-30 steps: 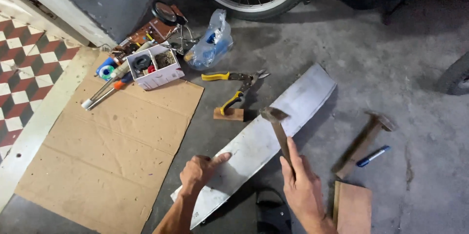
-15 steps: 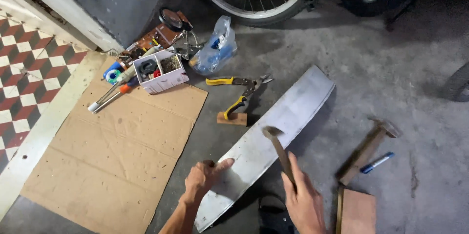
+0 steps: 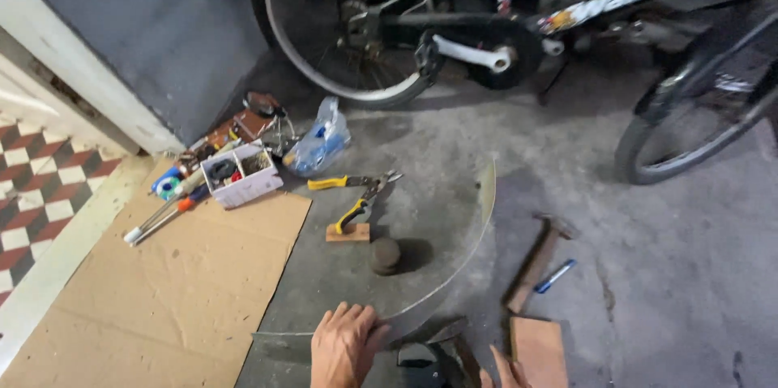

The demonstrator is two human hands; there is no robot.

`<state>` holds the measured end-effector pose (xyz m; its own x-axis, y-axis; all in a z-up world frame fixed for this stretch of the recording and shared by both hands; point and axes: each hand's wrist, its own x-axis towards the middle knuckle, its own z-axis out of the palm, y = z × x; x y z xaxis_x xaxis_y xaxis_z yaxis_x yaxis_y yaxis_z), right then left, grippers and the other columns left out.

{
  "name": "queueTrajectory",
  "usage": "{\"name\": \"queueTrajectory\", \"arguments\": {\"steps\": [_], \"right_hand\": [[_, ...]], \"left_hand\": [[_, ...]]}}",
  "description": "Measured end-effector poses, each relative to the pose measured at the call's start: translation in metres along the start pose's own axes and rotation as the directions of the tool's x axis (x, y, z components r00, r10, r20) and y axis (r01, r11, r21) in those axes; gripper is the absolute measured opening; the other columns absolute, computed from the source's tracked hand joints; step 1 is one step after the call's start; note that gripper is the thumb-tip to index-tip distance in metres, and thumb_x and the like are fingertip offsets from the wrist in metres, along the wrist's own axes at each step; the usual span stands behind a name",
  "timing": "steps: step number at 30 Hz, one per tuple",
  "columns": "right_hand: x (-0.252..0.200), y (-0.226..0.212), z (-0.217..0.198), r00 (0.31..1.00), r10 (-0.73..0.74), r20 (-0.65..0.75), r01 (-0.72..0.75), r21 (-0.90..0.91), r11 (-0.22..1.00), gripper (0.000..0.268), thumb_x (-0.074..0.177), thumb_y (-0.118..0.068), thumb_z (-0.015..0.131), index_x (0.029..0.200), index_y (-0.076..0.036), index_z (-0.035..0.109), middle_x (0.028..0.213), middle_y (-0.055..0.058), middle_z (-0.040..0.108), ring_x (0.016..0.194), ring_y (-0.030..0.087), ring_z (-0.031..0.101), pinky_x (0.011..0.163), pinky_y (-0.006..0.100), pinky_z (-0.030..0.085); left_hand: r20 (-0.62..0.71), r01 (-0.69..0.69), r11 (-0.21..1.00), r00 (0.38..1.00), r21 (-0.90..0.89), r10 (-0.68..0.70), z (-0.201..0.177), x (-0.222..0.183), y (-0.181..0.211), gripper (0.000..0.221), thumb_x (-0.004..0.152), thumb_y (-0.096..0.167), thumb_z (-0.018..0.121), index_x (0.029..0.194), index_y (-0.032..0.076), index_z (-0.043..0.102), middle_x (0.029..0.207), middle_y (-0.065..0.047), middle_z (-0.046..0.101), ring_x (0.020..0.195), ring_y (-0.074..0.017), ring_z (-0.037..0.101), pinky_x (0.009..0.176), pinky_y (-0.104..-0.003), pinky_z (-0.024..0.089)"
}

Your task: The person is hammering a long metal strip on a piece of cardboard on the floor to flatten or shape it.

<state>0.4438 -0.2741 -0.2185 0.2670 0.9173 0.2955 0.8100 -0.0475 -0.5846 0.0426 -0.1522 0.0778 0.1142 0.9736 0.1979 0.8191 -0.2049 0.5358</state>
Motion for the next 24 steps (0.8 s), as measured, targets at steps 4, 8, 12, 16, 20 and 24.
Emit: {"name": "queueTrajectory", "arguments": {"steps": [4,8,12,16,20,24], "right_hand": [[0.081,-0.056,-0.010,0.977,0.188,0.103,-0.190,0.010,0.982,0.056,0.087,-0.038,0.077,0.143,-0.032,0.074,0.129,0.007,0.081,0.114,0.030,0.079,0.096,0.039,0.062],[0.154,-0.183,-0.097,0.954,0.253,0.160,-0.247,-0.061,0.967,0.057,0.093,-0.039,0.073,0.150,-0.036,0.068,0.130,-0.002,0.076,0.117,0.024,0.075,0.101,0.038,0.058],[0.233,-0.248,-0.184,0.984,-0.144,0.100,0.168,-0.297,0.940,0.078,0.090,-0.031,0.076,0.163,-0.025,0.051,0.165,0.003,0.055,0.137,0.030,0.063,0.109,0.044,0.053],[0.312,-0.266,-0.220,0.656,-0.667,0.353,0.736,-0.497,0.461,0.113,0.084,-0.063,0.071,0.174,-0.010,0.029,0.182,0.018,0.029,0.170,0.031,0.023,0.143,0.048,0.010],[0.337,-0.265,-0.223,0.518,-0.726,0.452,0.854,-0.307,0.419,0.106,0.073,-0.051,0.085,0.165,-0.016,0.046,0.174,0.007,0.045,0.169,0.024,0.028,0.142,0.046,0.015],[0.326,-0.262,-0.202,0.473,-0.737,0.482,0.880,-0.216,0.423,0.083,0.085,-0.059,0.079,0.150,-0.010,0.063,0.163,0.007,0.058,0.162,0.027,0.041,0.138,0.047,0.024]], "left_hand": [[-0.052,-0.117,0.977,0.990,0.180,0.128,0.000,-0.021,-0.003,0.025,0.089,0.039,0.085,0.083,0.022,0.068,0.079,0.003,0.064,0.079,-0.0198,0.060,0.073,-0.037,0.046],[-0.100,-0.161,0.964,0.978,0.214,0.185,-0.040,-0.019,-0.012,0.022,0.086,0.037,0.085,0.081,0.023,0.069,0.080,0.004,0.065,0.079,-0.0188,0.061,0.073,-0.037,0.046],[0.007,-0.315,0.912,0.946,0.263,0.325,-0.125,-0.001,-0.040,0.024,0.090,0.044,0.080,0.090,0.024,0.068,0.091,0.005,0.072,0.090,-0.0176,0.067,0.079,-0.039,0.053],[0.175,-0.560,0.757,0.827,0.337,0.534,-0.226,0.016,-0.066,0.019,0.100,0.041,0.072,0.096,0.023,0.067,0.091,0.005,0.069,0.088,-0.0147,0.066,0.082,-0.039,0.054],[0.350,-0.554,0.709,0.831,0.436,0.433,-0.293,-0.008,-0.076,0.022,0.104,0.050,0.060,0.102,0.029,0.065,0.097,0.007,0.066,0.096,-0.0155,0.062,0.083,-0.041,0.051],[0.286,-0.509,0.753,0.860,0.416,0.423,-0.292,-0.043,-0.096,0.020,0.102,0.048,0.064,0.105,0.028,0.067,0.108,0.011,0.075,0.104,-0.0138,0.067,0.091,-0.040,0.054]]}}
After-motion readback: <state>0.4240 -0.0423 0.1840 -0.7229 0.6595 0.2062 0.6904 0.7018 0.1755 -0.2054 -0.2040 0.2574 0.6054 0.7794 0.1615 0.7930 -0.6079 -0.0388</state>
